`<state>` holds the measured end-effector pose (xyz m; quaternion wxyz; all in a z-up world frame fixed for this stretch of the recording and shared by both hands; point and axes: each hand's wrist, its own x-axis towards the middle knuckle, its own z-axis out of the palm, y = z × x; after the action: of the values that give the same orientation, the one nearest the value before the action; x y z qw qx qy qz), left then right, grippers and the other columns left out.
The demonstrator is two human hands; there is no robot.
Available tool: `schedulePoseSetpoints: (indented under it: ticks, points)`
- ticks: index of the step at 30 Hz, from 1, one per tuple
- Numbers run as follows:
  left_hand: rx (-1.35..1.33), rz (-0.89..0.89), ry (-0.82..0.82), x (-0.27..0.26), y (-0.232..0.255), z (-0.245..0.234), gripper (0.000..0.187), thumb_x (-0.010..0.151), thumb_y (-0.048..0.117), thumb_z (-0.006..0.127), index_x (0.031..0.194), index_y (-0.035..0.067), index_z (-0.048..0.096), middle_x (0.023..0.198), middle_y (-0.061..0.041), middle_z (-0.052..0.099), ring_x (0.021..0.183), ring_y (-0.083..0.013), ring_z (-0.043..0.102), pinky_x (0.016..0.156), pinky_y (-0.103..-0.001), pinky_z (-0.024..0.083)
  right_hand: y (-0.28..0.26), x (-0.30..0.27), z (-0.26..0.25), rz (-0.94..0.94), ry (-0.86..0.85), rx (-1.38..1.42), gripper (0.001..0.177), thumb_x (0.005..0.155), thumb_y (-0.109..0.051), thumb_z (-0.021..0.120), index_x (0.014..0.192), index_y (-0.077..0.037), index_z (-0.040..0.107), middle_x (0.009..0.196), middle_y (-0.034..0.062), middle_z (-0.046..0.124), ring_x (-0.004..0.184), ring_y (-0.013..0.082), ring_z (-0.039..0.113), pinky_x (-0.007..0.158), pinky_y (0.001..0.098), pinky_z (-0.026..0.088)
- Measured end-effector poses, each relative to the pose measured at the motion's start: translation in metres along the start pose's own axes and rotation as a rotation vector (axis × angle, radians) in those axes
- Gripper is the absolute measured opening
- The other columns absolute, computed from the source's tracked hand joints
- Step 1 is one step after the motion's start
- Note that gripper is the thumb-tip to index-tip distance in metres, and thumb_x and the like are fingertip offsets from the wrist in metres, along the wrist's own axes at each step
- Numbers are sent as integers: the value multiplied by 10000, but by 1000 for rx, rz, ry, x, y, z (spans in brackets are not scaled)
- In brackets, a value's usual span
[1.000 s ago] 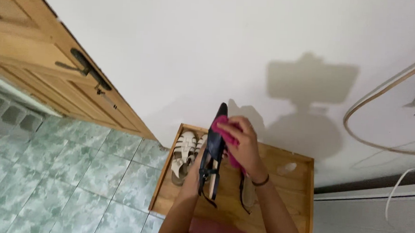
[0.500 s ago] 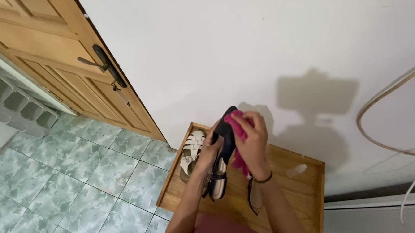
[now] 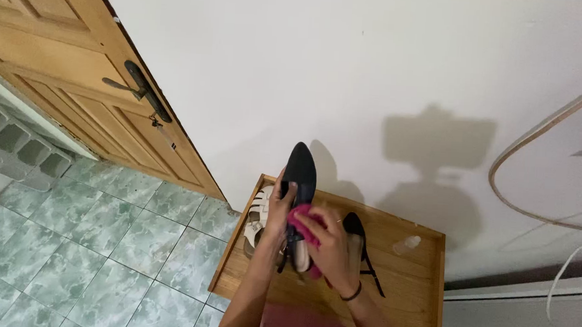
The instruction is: Cleaning a pair of black high-heeled shoes using a pink cloth
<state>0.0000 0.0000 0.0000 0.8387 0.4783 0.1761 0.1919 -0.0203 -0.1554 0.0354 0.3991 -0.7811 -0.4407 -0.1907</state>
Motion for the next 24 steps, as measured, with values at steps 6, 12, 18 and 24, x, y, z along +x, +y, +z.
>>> schedulePoseSetpoints:
  ticks: [6, 12, 18, 24]
  points:
    - [175, 215, 43, 9, 1, 0, 582, 941, 155, 642, 1498, 133, 474, 1519, -108, 528, 1358, -200, 519, 1158, -307, 391, -2, 18, -7, -42, -57, -81, 554, 761, 14, 795, 1288, -93, 665, 1230, 126, 577, 1065, 322, 553, 863, 428, 520]
    - [183, 266, 73, 15, 8, 4, 529, 976, 179, 615, 1485, 109, 487, 1507, -91, 534, 1372, -183, 501, 1166, -299, 367, 14, 29, -30, -106, -395, -10, 414, 808, -11, 762, 1188, -169, 715, 1169, 46, 583, 1070, 282, 547, 736, 408, 507]
    - [138, 165, 78, 25, 3, 10, 551, 962, 173, 624, 1496, 166, 489, 1501, -84, 554, 1338, -177, 537, 1121, -276, 401, 15, 18, -28, 42, -236, 275, 474, 860, 92, 653, 1249, -170, 718, 1231, 56, 598, 1021, 191, 620, 848, 290, 520]
    - [73, 80, 123, 18, 5, 10, 559, 967, 209, 598, 1509, 145, 474, 1465, -103, 580, 1295, -194, 569, 1097, -284, 436, 25, 6, -25, -120, -273, 149, 535, 765, 74, 773, 1222, -200, 727, 1244, 35, 592, 1101, 269, 592, 885, 395, 536]
